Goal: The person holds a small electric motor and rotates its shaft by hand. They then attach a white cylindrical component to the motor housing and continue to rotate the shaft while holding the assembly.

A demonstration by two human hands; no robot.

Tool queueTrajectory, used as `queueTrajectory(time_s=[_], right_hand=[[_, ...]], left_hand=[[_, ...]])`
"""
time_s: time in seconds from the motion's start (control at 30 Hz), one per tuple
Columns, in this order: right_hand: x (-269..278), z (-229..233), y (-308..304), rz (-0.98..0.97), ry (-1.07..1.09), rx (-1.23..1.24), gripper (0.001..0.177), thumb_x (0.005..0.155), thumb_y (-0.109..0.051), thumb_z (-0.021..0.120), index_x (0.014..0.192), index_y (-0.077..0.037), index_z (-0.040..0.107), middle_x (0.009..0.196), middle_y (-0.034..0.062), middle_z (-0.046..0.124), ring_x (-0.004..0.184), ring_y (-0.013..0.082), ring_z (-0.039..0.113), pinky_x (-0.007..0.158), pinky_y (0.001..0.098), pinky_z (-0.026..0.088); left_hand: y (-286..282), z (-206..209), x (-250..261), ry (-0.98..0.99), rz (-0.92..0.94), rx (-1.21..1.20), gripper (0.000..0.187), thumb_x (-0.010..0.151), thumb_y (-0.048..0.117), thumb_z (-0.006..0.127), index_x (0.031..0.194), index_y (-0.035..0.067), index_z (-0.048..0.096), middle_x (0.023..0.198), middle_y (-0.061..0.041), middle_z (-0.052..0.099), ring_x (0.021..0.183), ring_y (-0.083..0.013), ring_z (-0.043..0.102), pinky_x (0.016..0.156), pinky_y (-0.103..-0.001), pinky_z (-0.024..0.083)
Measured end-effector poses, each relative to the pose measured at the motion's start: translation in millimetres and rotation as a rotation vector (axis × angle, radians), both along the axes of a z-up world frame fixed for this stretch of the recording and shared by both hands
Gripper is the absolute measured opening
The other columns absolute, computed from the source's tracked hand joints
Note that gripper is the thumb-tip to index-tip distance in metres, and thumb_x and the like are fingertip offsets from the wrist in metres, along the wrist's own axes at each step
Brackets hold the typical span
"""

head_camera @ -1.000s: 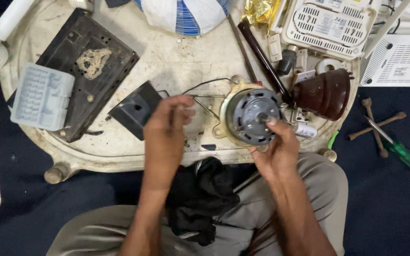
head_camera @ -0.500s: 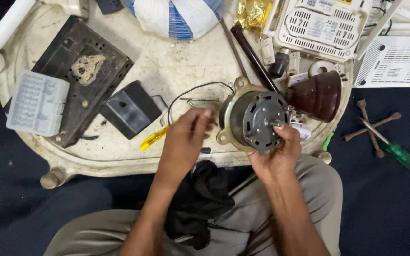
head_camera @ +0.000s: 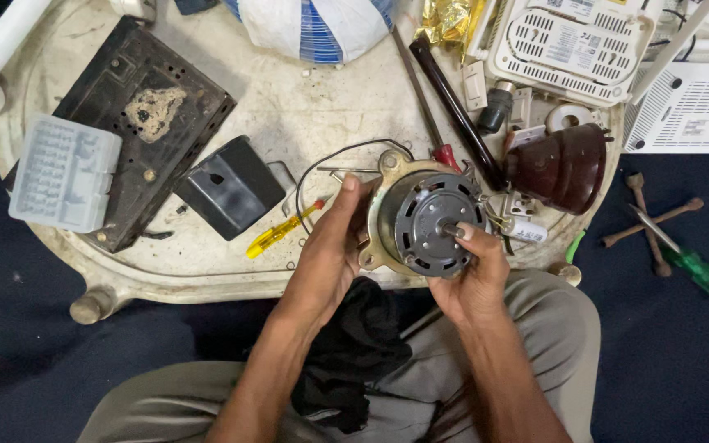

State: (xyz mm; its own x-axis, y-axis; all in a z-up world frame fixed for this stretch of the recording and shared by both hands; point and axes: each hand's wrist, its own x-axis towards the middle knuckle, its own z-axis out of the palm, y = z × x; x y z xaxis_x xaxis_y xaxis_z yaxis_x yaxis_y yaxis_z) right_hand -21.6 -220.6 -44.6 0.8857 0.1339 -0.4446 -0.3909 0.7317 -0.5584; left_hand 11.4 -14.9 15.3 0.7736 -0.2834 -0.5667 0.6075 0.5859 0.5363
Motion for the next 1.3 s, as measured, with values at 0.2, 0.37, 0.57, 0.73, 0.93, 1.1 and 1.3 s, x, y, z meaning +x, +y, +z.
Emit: queueTrajectory(time_s=[0.2,0.37,0.57,0.73,0.93,1.1,1.3], right_hand=[[6.3,8.3,8.1,-0.085,0.087,0.001,0.034,0.091,-0.017,0.061,0.117,0.005,0.066,0.108,0.0129,0.073,0.096,0.0232,0.072,0.090,0.0365,0.060],[15.0,24.3,12.4,-0.102,0.093,-0.016,0.037,0.092,-0.022,0.061,0.119,0.003,0.064,0.109,0.0122,0.072,0.096,0.0231,0.072,0.089,0.0373,0.061],[17.8,33.1,10.2,-0.097,0.043,0.013,0.039,0.093,-0.023,0.063,0.122,0.003,0.064,0.109,0.0112,0.072,0.094,0.0225,0.071,0.084,0.0367,0.060],[17.5,31.5,11.2,-0.109,0.094,-0.140,0.037,0.092,-0.021,0.063,0.120,0.002,0.063,0.110,0.0105,0.072,0.099,0.0217,0.072,0.093,0.0367,0.060],[18.6,33.0,13.7,-0.075,0.114,-0.135,0.037,0.093,-0.023,0.064,0.120,0.002,0.063,0.109,0.0116,0.072,0.097,0.0224,0.072,0.087,0.0381,0.060],[20.4,33.6,15.0,-0.034,0.075,-0.131,0.038,0.093,-0.025,0.063,0.118,0.005,0.064,0.105,0.0149,0.073,0.092,0.0244,0.072,0.085,0.0398,0.061],[20.7,29.7,17.1,-0.030,0.094,-0.140,0.034,0.096,-0.021,0.065,0.120,0.003,0.062,0.108,0.0122,0.072,0.097,0.0210,0.072,0.088,0.0358,0.060]], left_hand=[[1.7,-6.3,0.9,-0.012,0.009,0.027,0.072,0.101,0.057,0.043,0.139,-0.002,0.058,0.131,-0.014,0.065,0.116,-0.0200,0.061,0.098,-0.034,0.050],[7.9,-3.5,-1.2,-0.069,-0.079,0.051,0.082,0.103,0.062,0.037,0.149,-0.005,0.050,0.135,-0.017,0.062,0.112,-0.0217,0.055,0.094,-0.031,0.041],[7.9,3.2,-4.5,-0.163,-0.130,-0.076,0.091,0.104,0.064,0.032,0.161,-0.005,0.018,0.167,-0.022,0.033,0.152,-0.0251,0.038,0.120,-0.032,0.032],[6.0,6.4,-10.1,-0.336,-0.105,0.183,0.076,0.100,0.041,0.051,0.164,0.009,0.024,0.170,-0.020,0.028,0.152,-0.0293,0.035,0.119,-0.043,0.033],[-9.0,5.3,-21.9,-0.660,0.030,0.423,0.057,0.090,-0.004,0.082,0.136,0.008,0.053,0.160,-0.014,0.039,0.162,-0.0322,0.032,0.116,-0.038,0.049],[-7.8,6.1,-23.3,-0.706,0.063,0.617,0.026,0.093,-0.002,0.080,0.111,0.007,0.064,0.131,-0.009,0.064,0.160,-0.0323,0.040,0.091,-0.028,0.056],[-4.9,15.6,-19.3,-0.720,-0.041,0.730,0.018,0.097,0.003,0.077,0.114,0.008,0.074,0.126,-0.012,0.073,0.158,-0.0294,0.045,0.107,-0.035,0.050]])
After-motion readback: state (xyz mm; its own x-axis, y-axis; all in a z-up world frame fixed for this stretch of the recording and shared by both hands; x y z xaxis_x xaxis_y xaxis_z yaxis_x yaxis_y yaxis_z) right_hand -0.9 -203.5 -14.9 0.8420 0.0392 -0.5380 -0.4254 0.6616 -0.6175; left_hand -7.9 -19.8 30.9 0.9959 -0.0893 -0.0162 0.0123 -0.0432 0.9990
